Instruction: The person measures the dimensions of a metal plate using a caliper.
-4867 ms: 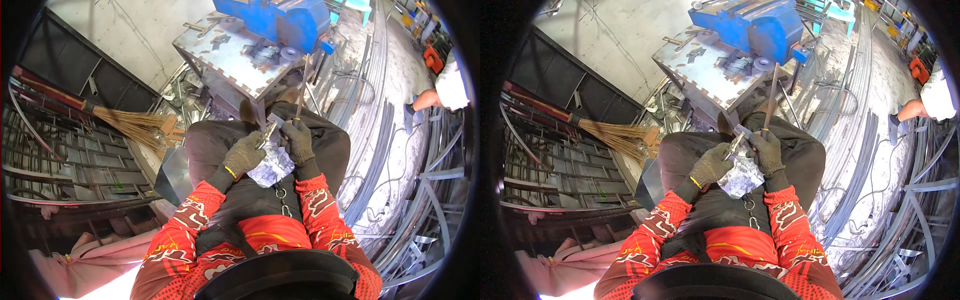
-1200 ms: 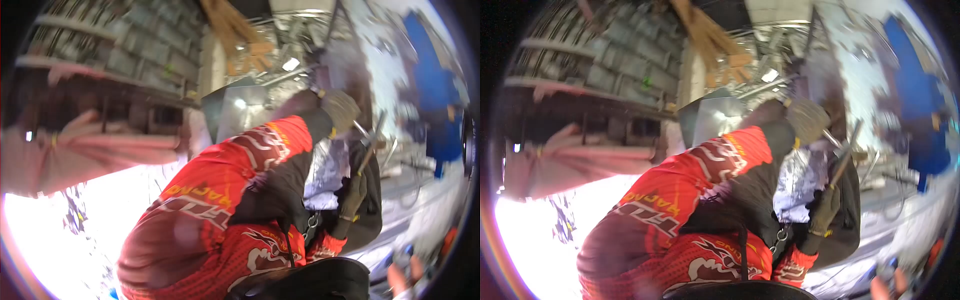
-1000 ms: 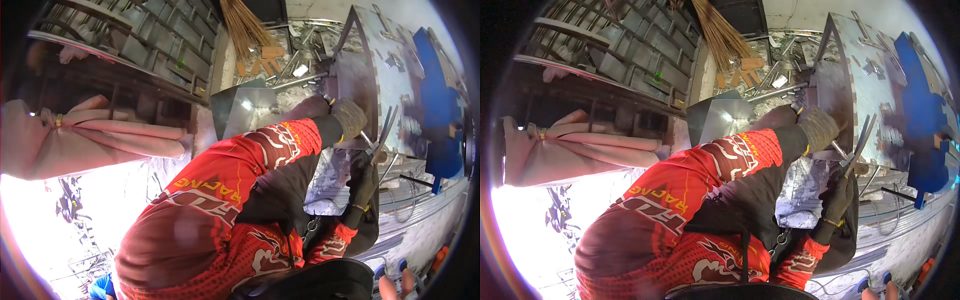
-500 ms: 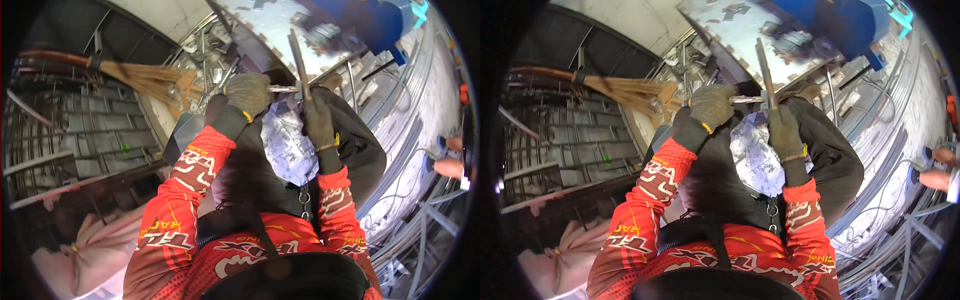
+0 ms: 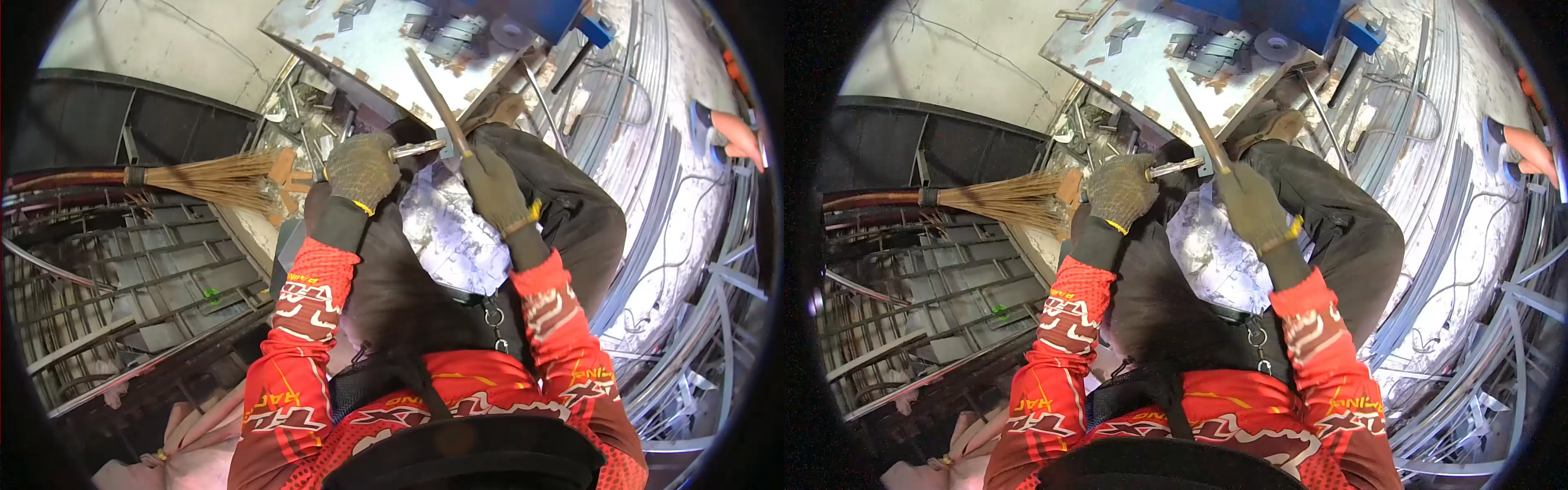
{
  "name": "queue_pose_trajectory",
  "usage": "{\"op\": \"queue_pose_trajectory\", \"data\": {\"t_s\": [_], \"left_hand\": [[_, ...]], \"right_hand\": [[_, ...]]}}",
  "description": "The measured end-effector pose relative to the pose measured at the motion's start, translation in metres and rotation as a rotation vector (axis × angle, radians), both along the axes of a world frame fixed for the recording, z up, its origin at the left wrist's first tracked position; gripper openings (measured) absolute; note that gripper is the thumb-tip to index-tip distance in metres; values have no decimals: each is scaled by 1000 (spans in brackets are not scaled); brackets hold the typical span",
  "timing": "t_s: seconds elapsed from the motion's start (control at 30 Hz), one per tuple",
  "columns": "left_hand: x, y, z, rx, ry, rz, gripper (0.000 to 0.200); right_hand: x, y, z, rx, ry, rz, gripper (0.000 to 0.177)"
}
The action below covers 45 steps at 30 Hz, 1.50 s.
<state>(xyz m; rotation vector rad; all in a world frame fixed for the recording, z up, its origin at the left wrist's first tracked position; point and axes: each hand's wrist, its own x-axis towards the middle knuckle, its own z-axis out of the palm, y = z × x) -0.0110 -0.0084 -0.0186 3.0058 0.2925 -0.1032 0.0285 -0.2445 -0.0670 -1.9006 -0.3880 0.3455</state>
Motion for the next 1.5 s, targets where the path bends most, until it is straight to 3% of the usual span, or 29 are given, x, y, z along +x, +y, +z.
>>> {"op": "queue_pose_trajectory", "data": {"t_s": [0.03, 0.1, 0.2, 0.37, 0.43, 0.53, 0.63, 0.7, 0.77, 0.9, 0.97, 1.1, 1.2, 1.33, 1.43, 1.5], "left_hand": [[-2, 1, -1, -1, 3, 23, 31], [-2, 8, -7, -4, 2, 40, 33], [-4, 5, -4, -6, 6, 43, 37], [-3, 7, -3, 30, 41, 25, 38], [-4, 8, -5, 34, 42, 31, 36], [-4, 4, -4, 15, 22, 41, 31], [-4, 6, -5, -12, -32, 58, 27], [-6, 12, -16, -32, -130, 3, 25], [-7, 12, -16, -34, -116, 34, 24], [-3, 10, -14, -8, -58, 33, 22], [-4, 7, -10, -16, -56, 64, 22], [-5, 7, -13, -10, -53, 41, 21], [-7, 7, -12, -21, -81, 38, 21], [-6, 3, -7, -55, -9, 128, 18], [-10, 4, -19, -32, -95, 67, 15], [-8, 3, -22, 2, -90, 69, 13]], "right_hand": [[-15, -10, 5, -9, 6, 10, 30], [-49, -37, 13, 42, 448, -121, 35], [-72, -51, 32, 40, 604, -216, 37], [-45, -23, 2, -73, 243, -54, 32], [-21, -11, -6, -102, -134, 88, 31], [7, -4, 11, -101, -50, 113, 28], [-18, -23, 20, -148, -42, 62, 26], [-48, -44, 18, -195, 87, 66, 28], [-71, -57, 29, -115, 448, -88, 32], [-67, -54, 33, 6, 438, -151, 25], [-47, -46, 21, 25, 410, -15, 26], [-5, -8, 14, -118, 165, 90, 30], [11, 3, 5, -105, 190, 80, 31], [-35, -36, 16, -147, 200, 77, 30], [-53, -51, 22, -44, 405, -44, 27], [-37, -42, 28, -190, 380, 23, 28]]}}
